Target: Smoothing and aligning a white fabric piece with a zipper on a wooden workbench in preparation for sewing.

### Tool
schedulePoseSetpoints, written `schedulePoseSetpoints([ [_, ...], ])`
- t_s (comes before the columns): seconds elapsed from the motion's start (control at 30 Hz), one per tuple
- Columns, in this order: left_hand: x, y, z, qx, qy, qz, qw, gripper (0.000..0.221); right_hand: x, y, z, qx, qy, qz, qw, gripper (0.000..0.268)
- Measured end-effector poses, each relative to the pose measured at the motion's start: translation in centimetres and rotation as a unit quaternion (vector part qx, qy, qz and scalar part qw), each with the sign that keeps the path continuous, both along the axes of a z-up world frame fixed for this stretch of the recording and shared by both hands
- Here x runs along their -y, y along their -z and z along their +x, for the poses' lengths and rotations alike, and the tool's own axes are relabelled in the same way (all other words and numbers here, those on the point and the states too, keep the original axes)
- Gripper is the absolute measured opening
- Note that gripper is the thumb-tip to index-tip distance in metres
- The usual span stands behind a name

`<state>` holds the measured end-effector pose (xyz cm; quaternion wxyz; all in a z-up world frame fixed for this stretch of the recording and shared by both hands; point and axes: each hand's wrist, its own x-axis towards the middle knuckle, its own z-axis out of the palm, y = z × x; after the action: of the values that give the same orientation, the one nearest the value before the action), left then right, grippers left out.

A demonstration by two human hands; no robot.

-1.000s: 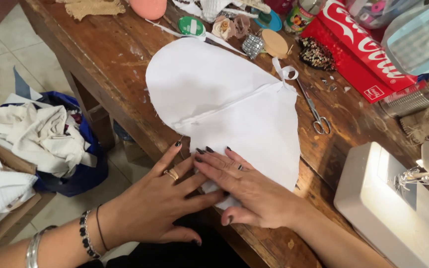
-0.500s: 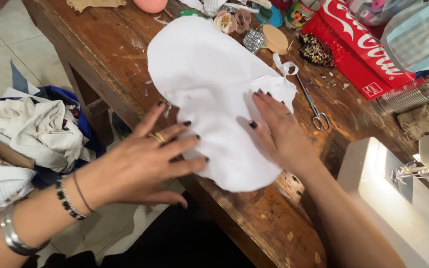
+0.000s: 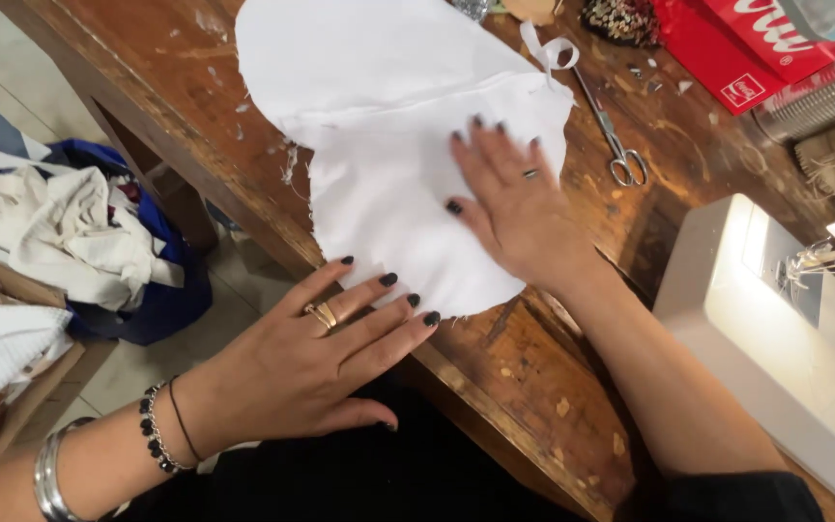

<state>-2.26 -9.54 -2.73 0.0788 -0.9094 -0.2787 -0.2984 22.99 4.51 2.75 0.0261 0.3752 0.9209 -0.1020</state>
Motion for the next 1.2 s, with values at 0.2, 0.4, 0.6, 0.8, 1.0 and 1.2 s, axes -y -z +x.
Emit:
schedulePoseSetpoints([
  [0.2,-0.4,-0.7,0.2,-0.001,-0.002,0.026,1.0,0.062,1.2,-1.2,0.6,-0.166,-0.092,0.035,0.981,0.044],
  [0.4,-0.8,-1.6,-0.7,0.017,0.014,0.052,0.998,0.029,0.3,-4.5,5.1,-0.059,0.049,0.189,0.979,0.054],
  [0.6,-1.1,-0.4,-2.9,0.033,0.006,0.027,0.999,0.047,4.0,-8.3,8.1,-0.142,-0.01,0.247,0.958,0.041],
  [0.8,-1.2,-1.5,-2.2,-0.018,-0.018,0.028,0.999,0.044,4.9,-5.4,7.5,-0.099,-0.028,0.274,0.956,0.053],
  [1.0,-1.9,-0.4,-0.8,0.051,0.015,-0.01,0.999,0.039,3.9,-1.8,5.8,-0.044,-0.154,0.277,0.947,0.041],
  [1.2,-1.6,-0.2,-3.0,0.216,0.009,-0.11,0.97,0.025,1.3,-0.1,6.1,0.021,-0.135,0.327,0.935,0.052],
])
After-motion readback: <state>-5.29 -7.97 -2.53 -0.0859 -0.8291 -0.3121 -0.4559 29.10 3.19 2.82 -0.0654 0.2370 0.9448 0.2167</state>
